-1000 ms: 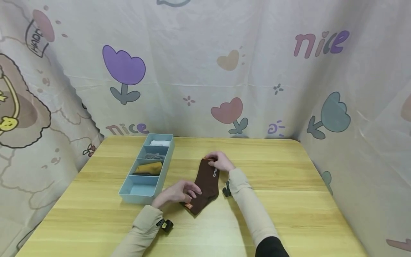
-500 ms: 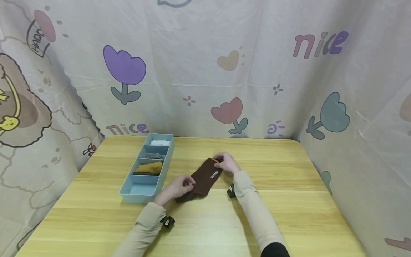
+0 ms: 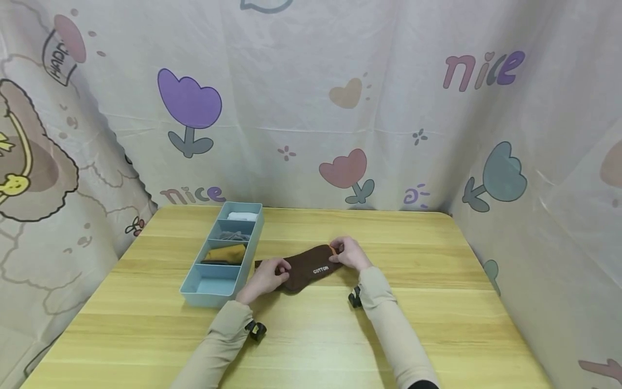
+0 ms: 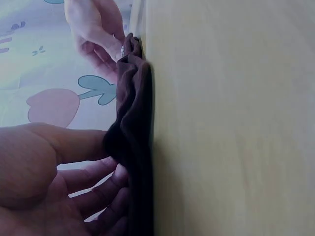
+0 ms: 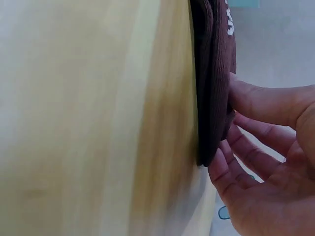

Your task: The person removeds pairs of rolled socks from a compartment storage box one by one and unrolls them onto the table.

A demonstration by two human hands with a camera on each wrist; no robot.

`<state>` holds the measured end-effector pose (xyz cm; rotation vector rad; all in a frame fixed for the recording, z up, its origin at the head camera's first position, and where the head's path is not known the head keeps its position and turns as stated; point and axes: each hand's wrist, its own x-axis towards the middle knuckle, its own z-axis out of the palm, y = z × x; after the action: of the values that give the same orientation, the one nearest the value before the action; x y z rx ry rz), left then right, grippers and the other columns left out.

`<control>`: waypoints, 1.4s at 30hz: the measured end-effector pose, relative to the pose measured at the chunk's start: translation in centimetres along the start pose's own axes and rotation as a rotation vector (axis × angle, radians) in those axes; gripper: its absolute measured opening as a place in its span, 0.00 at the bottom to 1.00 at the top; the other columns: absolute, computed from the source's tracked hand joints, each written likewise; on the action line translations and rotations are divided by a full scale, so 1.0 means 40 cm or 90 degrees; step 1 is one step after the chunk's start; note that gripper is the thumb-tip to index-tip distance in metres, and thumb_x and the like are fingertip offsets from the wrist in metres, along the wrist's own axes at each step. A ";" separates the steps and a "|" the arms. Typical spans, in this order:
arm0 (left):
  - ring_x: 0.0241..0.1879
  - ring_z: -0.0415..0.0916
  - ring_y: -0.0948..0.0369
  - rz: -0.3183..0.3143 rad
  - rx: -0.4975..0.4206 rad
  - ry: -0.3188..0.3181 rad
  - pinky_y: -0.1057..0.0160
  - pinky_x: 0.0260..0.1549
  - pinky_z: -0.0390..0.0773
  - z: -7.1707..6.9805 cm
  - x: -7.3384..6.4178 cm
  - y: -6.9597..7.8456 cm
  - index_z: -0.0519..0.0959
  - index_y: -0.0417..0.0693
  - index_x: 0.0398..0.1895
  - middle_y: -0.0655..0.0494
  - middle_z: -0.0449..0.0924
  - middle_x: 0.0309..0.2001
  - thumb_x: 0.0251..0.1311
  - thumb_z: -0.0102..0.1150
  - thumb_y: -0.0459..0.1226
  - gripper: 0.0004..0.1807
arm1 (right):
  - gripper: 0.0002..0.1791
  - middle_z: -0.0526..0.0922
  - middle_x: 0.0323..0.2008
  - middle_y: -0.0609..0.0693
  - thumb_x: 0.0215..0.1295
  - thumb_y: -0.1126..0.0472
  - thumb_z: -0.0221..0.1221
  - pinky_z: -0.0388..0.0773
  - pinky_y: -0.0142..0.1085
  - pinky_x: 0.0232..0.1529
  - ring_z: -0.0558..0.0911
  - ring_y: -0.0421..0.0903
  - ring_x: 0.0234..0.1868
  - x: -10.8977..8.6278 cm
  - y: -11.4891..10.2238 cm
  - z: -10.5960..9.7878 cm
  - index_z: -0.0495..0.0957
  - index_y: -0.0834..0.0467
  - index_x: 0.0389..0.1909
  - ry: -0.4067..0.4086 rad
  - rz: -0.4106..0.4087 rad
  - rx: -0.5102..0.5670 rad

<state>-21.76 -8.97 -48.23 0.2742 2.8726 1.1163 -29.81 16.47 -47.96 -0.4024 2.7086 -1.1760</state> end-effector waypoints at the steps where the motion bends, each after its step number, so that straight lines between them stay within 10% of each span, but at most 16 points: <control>1: 0.43 0.73 0.53 -0.005 0.000 0.003 0.47 0.52 0.73 0.000 0.001 0.000 0.83 0.43 0.41 0.51 0.78 0.35 0.61 0.63 0.31 0.06 | 0.25 0.84 0.43 0.62 0.54 0.68 0.71 0.77 0.40 0.49 0.80 0.51 0.43 -0.003 -0.001 0.000 0.80 0.70 0.53 0.001 0.003 -0.002; 6: 0.53 0.70 0.46 -0.025 0.004 0.017 0.30 0.64 0.59 0.003 0.008 0.003 0.83 0.44 0.42 0.50 0.78 0.37 0.61 0.62 0.30 0.08 | 0.26 0.84 0.46 0.62 0.52 0.68 0.72 0.77 0.43 0.50 0.79 0.50 0.43 -0.025 -0.001 0.000 0.79 0.69 0.53 0.009 0.026 -0.010; 25: 0.60 0.73 0.44 -0.015 -0.017 0.046 0.45 0.63 0.71 0.002 0.044 -0.002 0.81 0.40 0.51 0.41 0.77 0.56 0.53 0.50 0.19 0.23 | 0.32 0.83 0.45 0.60 0.49 0.66 0.75 0.78 0.50 0.54 0.79 0.51 0.43 -0.095 -0.014 0.017 0.77 0.66 0.57 0.017 0.031 -0.042; 32: 0.67 0.68 0.41 -0.028 -0.088 0.045 0.40 0.78 0.43 0.013 0.066 -0.010 0.78 0.38 0.55 0.38 0.74 0.58 0.52 0.47 0.17 0.26 | 0.36 0.83 0.35 0.53 0.47 0.62 0.76 0.77 0.42 0.45 0.78 0.45 0.36 -0.107 -0.019 0.025 0.77 0.63 0.60 0.015 0.036 -0.080; 42: 0.67 0.68 0.41 -0.014 -0.111 0.055 0.39 0.78 0.38 0.019 0.105 -0.024 0.77 0.36 0.57 0.37 0.76 0.57 0.51 0.44 0.17 0.28 | 0.34 0.81 0.30 0.50 0.47 0.59 0.77 0.76 0.39 0.41 0.77 0.42 0.29 -0.110 -0.023 0.034 0.79 0.62 0.57 0.024 0.038 -0.106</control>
<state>-25.94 -8.41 -49.35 0.1913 2.8178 1.3969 -25.11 16.28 -48.03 -0.3218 2.8400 -0.9552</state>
